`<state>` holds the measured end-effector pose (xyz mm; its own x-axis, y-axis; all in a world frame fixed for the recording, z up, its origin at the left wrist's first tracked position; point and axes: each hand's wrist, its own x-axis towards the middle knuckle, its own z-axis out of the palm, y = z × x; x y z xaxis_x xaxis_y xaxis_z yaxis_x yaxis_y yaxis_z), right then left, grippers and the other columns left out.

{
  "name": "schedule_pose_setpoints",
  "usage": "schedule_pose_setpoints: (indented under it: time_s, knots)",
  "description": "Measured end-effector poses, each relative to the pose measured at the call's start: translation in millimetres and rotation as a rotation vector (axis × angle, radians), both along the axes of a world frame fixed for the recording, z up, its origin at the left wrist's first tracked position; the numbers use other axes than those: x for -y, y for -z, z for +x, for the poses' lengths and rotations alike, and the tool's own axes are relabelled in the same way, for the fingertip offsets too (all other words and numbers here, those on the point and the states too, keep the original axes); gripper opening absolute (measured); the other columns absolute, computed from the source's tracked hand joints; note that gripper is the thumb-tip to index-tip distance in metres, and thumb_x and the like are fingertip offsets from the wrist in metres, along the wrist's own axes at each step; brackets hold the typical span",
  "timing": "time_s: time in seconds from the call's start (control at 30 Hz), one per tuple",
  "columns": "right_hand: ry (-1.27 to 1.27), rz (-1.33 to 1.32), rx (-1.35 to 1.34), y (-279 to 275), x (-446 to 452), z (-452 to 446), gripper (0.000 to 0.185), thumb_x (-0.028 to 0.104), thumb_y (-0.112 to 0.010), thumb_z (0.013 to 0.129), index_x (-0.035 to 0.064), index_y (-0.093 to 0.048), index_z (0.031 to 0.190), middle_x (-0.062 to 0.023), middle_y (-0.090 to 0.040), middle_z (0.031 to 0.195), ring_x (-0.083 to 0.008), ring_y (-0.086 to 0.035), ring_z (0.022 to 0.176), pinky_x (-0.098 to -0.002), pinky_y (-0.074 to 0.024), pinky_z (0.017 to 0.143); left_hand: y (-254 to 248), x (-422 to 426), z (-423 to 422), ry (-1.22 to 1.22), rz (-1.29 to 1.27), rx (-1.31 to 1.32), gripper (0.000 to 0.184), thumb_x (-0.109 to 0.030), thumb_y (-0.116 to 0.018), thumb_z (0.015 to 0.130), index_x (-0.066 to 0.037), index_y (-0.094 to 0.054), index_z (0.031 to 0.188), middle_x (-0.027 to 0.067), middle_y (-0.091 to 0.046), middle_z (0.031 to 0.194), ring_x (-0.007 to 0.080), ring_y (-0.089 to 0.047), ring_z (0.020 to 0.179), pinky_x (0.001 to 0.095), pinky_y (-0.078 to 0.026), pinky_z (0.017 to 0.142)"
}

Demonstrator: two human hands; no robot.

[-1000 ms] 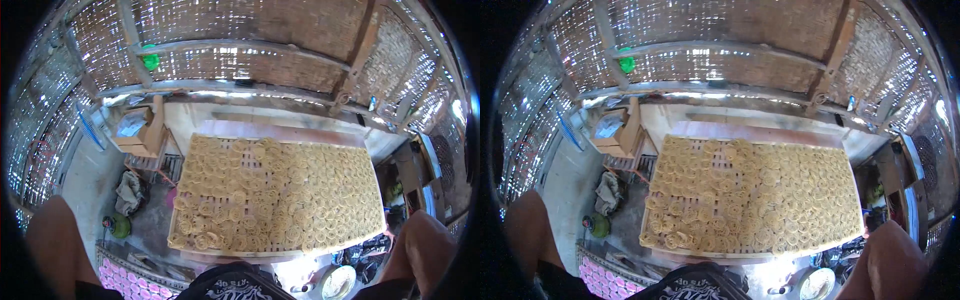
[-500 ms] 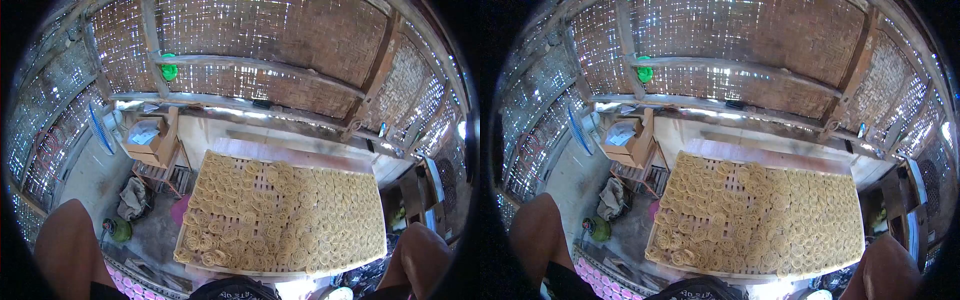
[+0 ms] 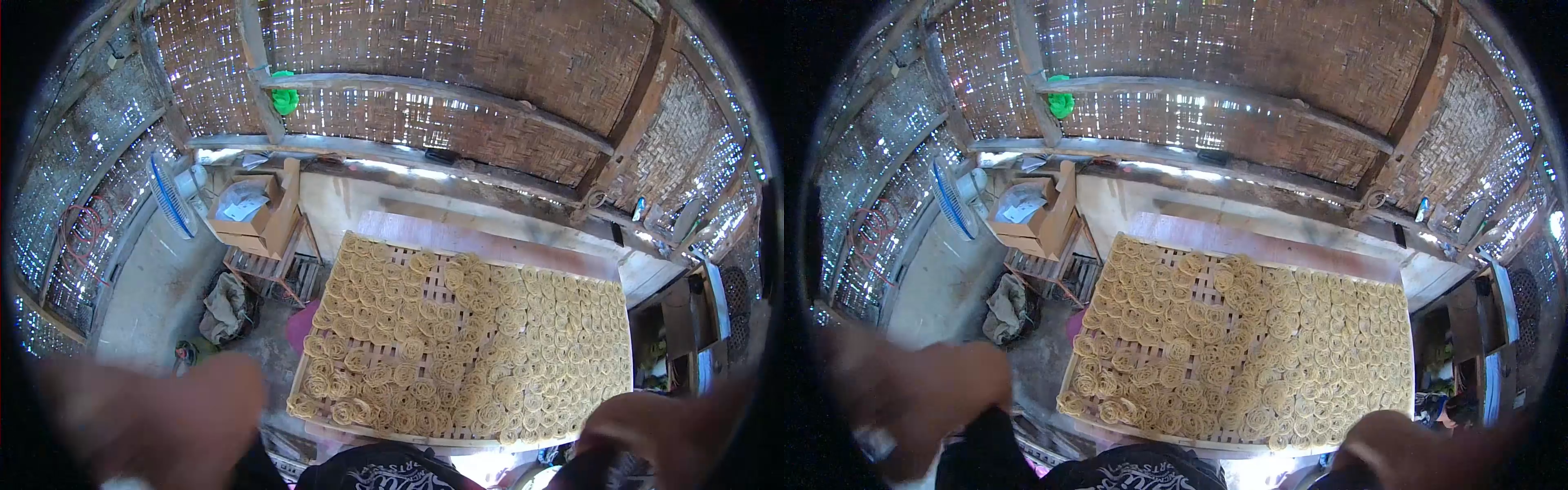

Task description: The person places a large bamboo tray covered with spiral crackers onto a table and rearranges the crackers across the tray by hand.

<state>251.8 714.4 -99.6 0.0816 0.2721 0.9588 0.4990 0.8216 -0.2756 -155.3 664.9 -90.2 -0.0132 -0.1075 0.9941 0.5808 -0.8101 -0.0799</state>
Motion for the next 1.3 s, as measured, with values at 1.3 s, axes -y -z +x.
schedule_pose_setpoints:
  time_s: [1.3]
  knots:
    - [0.09,-0.901,0.721,448,-240,-129,0.026,0.023,-0.07,0.08,0.0071,-0.07,0.1,-0.0141,-0.067,0.093,-0.032,-0.065,0.086,-0.0434,-0.0535,0.074,495,-329,82,0.136,-1.8,0.301,0.022,-0.016,-0.054,0.094,0.001,-0.063,0.104,0.0208,-0.067,0.091,0.0371,-0.065,0.084,0.0433,-0.054,0.08]
